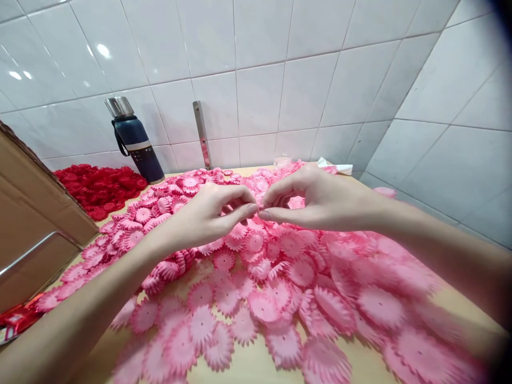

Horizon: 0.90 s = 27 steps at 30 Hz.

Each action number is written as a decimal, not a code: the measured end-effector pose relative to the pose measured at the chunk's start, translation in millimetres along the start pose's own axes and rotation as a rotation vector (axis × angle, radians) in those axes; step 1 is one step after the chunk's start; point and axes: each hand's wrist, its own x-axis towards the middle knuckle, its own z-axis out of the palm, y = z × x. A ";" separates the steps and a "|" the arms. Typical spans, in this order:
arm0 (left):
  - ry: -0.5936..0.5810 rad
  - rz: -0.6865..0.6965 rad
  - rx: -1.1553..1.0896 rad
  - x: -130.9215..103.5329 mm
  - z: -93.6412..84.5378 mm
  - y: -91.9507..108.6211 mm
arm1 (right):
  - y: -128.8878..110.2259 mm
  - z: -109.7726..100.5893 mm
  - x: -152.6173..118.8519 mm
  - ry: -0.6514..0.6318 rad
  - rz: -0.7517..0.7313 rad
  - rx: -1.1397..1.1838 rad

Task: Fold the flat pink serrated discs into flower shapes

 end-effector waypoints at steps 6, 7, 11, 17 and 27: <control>-0.029 0.015 0.069 -0.2 1.8 1.3 | -2.3 -0.3 0.2 -0.064 -0.028 0.045; -0.044 0.016 0.076 -0.2 1.9 1.7 | -2.5 -0.4 0.1 -0.078 -0.018 0.037; -0.092 0.001 0.126 -0.1 0.6 1.3 | -1.3 -0.4 -0.9 -0.148 0.054 -0.013; -0.277 -0.048 0.164 -3.5 -2.5 -6.7 | 14.6 3.3 -2.7 -0.237 0.092 -0.124; -0.336 -0.110 0.429 -7.6 3.4 -30.9 | 4.6 14.8 0.1 -0.314 -0.039 -0.049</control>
